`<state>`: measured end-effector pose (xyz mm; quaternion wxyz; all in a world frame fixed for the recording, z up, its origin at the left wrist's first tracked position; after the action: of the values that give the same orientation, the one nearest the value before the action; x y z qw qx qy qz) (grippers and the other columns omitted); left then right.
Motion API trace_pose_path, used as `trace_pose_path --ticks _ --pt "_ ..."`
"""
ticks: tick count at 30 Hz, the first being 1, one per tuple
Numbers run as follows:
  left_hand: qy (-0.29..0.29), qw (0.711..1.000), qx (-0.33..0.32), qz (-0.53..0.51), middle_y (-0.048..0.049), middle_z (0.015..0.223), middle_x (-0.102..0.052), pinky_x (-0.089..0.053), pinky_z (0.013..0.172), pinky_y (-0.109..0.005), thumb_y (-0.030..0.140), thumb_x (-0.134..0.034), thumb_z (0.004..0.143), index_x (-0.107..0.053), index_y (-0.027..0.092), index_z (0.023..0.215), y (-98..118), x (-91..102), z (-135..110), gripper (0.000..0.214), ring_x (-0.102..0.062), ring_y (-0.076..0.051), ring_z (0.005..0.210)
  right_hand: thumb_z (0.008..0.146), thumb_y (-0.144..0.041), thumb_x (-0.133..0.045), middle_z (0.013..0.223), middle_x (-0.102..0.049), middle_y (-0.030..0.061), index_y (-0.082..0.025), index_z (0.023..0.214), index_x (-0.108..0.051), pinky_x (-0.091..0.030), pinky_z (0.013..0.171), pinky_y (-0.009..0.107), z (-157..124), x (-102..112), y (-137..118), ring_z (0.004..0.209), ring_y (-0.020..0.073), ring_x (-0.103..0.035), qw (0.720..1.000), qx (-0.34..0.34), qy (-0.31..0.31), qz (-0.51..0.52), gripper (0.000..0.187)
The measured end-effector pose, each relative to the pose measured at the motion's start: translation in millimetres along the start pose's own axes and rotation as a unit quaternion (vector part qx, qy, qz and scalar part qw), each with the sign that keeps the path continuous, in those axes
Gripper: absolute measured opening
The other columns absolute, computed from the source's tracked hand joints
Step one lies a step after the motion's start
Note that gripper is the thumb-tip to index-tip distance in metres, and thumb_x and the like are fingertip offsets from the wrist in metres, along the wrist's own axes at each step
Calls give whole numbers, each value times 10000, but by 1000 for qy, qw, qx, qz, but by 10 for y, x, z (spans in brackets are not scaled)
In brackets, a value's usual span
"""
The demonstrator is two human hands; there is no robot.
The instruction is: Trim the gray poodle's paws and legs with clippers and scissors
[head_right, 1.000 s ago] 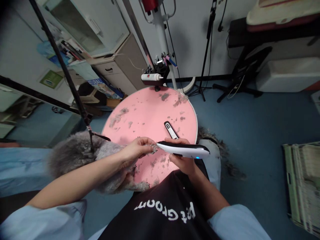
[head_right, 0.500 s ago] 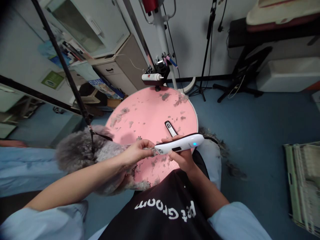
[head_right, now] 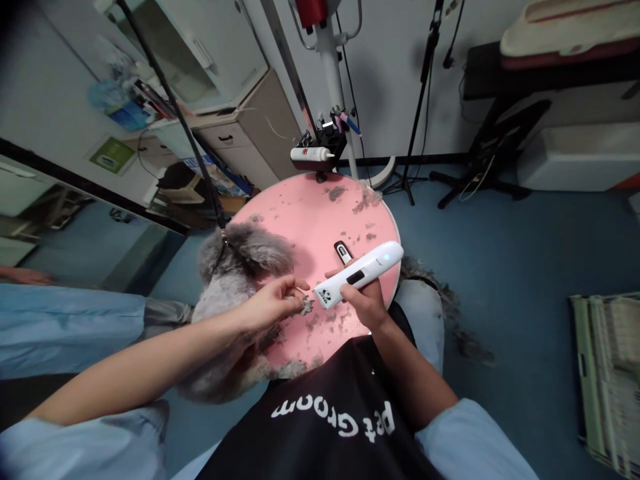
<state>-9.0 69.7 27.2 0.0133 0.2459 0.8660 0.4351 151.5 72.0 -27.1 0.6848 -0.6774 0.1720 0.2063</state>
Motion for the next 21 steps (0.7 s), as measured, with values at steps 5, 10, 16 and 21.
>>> trace_pose_path --ticks 5,10,16,21 --pt "21 999 -43 20 2 701 -577 -408 582 -230 82 -622 623 -515 139 841 -26 26 37 249 -531 -105 622 711 -343 -700 678 -663 16 -191 862 -654 -458 448 264 -32 -83 -11 549 158 -579 995 -29 12 -100 220" --pt "26 996 -68 43 0 723 -580 -406 601 -232 76 -583 633 -531 144 818 -31 42 46 204 -521 -111 648 729 -333 -676 584 -627 4 -182 804 -679 -426 384 248 -13 -86 -7 465 138 -541 992 -36 26 -121 169" --pt "-4 991 -56 123 -1 668 -570 -425 660 -255 115 -532 702 -564 164 708 62 -50 -8 59 -523 -134 660 726 -306 -671 561 -584 -16 -173 749 -635 -413 409 230 -48 -144 -66 479 120 -516 985 -35 22 -170 140" --pt "-20 993 -68 95 -28 781 -598 -457 709 -284 213 -534 745 -550 175 841 23 -132 54 105 -563 -156 737 740 -295 -650 640 -632 2 -171 803 -633 -484 508 255 -128 -204 -89 567 150 -592 982 -32 -11 -187 140"
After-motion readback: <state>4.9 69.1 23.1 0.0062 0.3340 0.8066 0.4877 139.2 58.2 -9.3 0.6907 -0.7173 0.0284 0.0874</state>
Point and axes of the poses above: each hand's wrist, its own z-axis towards the middle knuckle, its own x-axis out of the back of the hand, y = z × x, the point moved 6 cm from there along z, towards the middle knuckle
